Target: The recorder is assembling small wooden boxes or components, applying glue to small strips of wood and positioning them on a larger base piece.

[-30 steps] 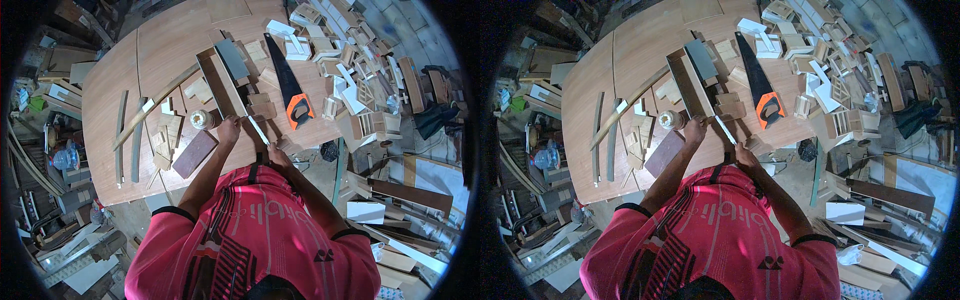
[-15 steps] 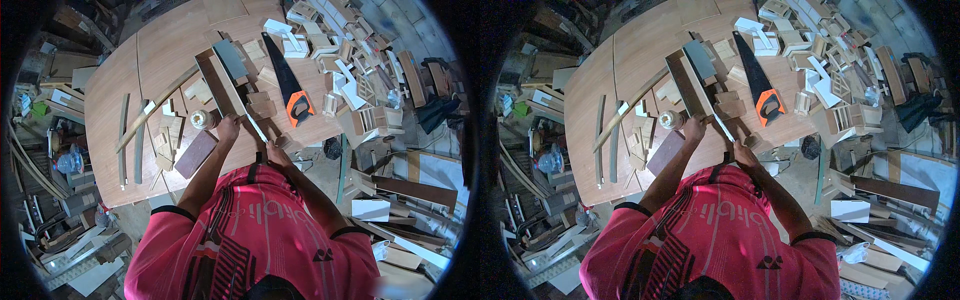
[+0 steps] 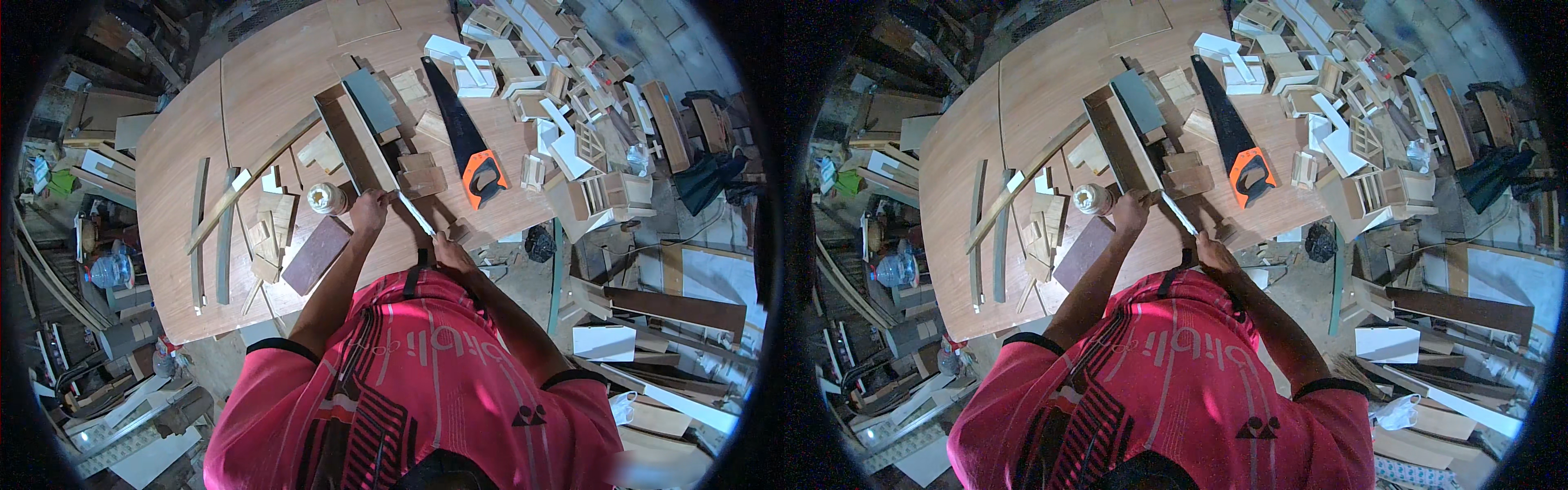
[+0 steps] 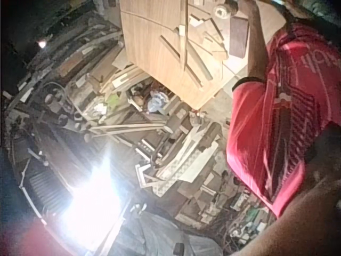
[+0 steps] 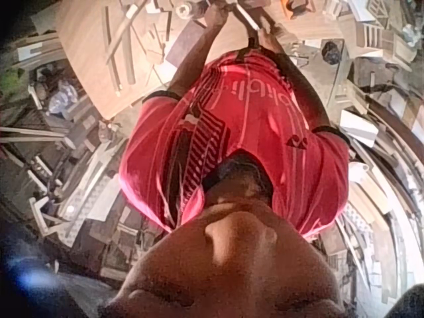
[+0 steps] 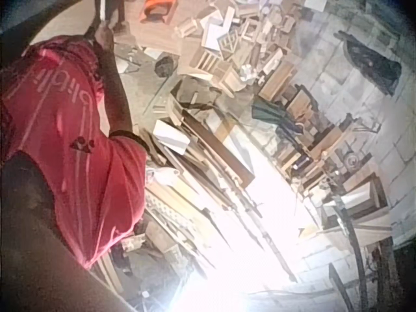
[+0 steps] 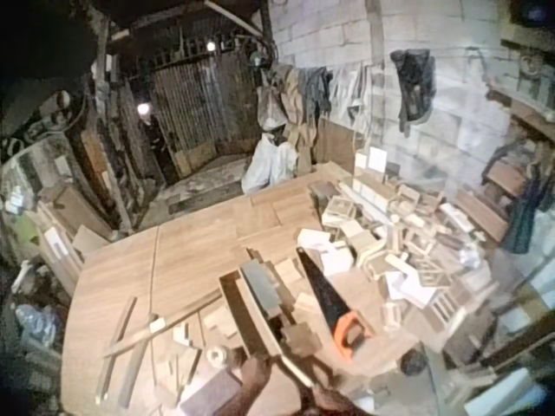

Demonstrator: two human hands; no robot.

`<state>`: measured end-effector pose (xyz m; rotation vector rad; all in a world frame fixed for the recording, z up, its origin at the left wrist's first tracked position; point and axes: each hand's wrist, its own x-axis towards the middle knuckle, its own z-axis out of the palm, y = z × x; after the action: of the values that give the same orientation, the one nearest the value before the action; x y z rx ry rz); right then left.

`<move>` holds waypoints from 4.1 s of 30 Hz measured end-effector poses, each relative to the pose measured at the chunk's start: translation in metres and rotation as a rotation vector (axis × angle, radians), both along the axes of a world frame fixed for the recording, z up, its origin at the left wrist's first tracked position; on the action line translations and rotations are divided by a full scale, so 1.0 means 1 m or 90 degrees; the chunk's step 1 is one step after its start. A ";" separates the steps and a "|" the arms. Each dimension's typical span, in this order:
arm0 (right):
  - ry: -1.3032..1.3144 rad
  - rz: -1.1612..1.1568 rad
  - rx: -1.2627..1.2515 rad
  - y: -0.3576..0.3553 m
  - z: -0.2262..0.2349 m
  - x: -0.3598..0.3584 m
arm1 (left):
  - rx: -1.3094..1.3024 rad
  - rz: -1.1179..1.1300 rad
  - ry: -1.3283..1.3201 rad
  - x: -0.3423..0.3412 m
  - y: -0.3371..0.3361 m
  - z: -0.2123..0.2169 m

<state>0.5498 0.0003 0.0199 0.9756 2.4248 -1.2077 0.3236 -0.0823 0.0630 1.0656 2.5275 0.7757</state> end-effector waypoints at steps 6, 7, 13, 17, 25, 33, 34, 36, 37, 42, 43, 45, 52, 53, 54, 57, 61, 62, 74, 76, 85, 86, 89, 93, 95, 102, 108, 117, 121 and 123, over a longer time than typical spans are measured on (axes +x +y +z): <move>0.089 0.011 0.064 0.001 -0.002 0.005 | -0.014 -0.002 0.016 0.001 0.001 0.001; 0.078 0.007 0.046 0.000 0.007 0.000 | -0.015 0.003 0.017 0.000 -0.002 -0.002; 0.098 -0.011 0.042 -0.005 0.006 -0.002 | 0.028 0.008 0.005 0.000 0.001 -0.003; 0.121 -0.025 0.044 -0.010 0.014 -0.005 | -0.034 -0.001 -0.022 -0.004 -0.001 -0.002; 0.102 -0.062 0.021 -0.019 0.017 0.001 | 0.009 -0.014 -0.007 -0.003 -0.001 -0.005; 0.148 -0.070 0.061 -0.021 0.020 -0.004 | 0.001 -0.004 -0.010 -0.003 0.001 -0.003; 0.156 -0.065 0.056 -0.021 0.019 -0.005 | 0.002 -0.004 -0.010 -0.003 0.000 -0.002; 0.164 -0.059 0.053 -0.022 0.020 -0.006 | 0.015 -0.014 0.013 -0.004 -0.002 -0.001; 0.167 -0.064 0.052 -0.023 0.022 -0.006 | 0.016 -0.012 0.012 -0.003 -0.002 -0.001; 0.222 -0.071 0.044 -0.022 0.028 -0.005 | 0.009 -0.001 -0.018 -0.004 0.000 -0.005; 0.248 -0.066 0.056 -0.020 0.027 -0.005 | 0.011 -0.002 -0.019 -0.003 0.001 -0.004; 0.274 -0.060 0.068 -0.017 0.034 -0.006 | 0.025 -0.002 -0.015 -0.003 0.001 -0.004; 0.081 0.006 0.144 -0.018 0.055 -0.012 | 0.083 -0.005 0.006 -0.001 -0.002 -0.003; 0.063 0.011 0.160 -0.019 0.053 -0.012 | 0.063 -0.001 -0.005 0.000 0.000 0.001; 0.065 0.013 0.162 -0.021 0.054 -0.013 | 0.044 0.006 -0.015 0.000 0.000 0.001; 0.015 0.019 0.147 -0.022 0.060 -0.015 | 0.038 0.011 0.011 -0.001 -0.002 -0.003; 0.011 0.029 0.116 -0.019 0.068 -0.015 | 0.033 0.006 -0.003 -0.001 -0.002 -0.001; 0.011 0.033 0.120 -0.019 0.069 -0.014 | 0.025 0.005 -0.009 -0.001 -0.001 0.001; 0.055 -0.021 0.100 -0.017 0.075 -0.007 | 0.035 -0.002 0.007 -0.005 -0.001 -0.011; 0.047 -0.034 0.090 -0.017 0.081 -0.003 | 0.026 0.001 -0.002 -0.005 -0.001 -0.011; 0.393 -0.047 -0.051 -0.016 0.054 0.015 | 0.192 0.055 0.079 0.021 -0.034 0.007; 0.305 -0.130 -0.336 -0.017 0.064 0.010 | 0.145 0.070 -0.091 0.027 -0.048 0.007; 0.326 -0.170 -0.473 -0.029 0.086 -0.013 | 0.081 0.038 -0.587 0.046 -0.072 0.023; 0.367 0.016 -0.113 -0.035 0.103 -0.053 | 0.097 -0.092 -0.538 0.051 -0.106 0.028; 0.307 0.032 -0.110 -0.037 0.120 -0.076 | 0.091 -0.037 -0.532 0.039 -0.127 0.019; 0.231 0.025 -0.265 -0.045 0.126 -0.150 | 0.123 0.200 -0.505 -0.017 -0.195 -0.004; 0.099 -0.039 -0.252 -0.059 0.142 -0.199 | 0.050 0.201 -0.372 -0.060 -0.197 -0.002; 0.137 0.015 0.280 -0.059 0.145 -0.295 | 0.295 0.100 -0.133 -0.079 -0.129 -0.028; 0.010 0.096 0.244 -0.072 0.160 -0.321 | 0.264 0.106 -0.224 -0.093 -0.113 -0.020; 0.138 0.028 0.412 -0.082 0.139 -0.320 | 0.312 0.101 -0.200 -0.094 -0.105 -0.017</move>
<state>0.2293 -0.0818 0.1591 0.9671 3.0775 -0.5237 0.2296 -0.1878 0.0459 0.7929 2.2208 1.5310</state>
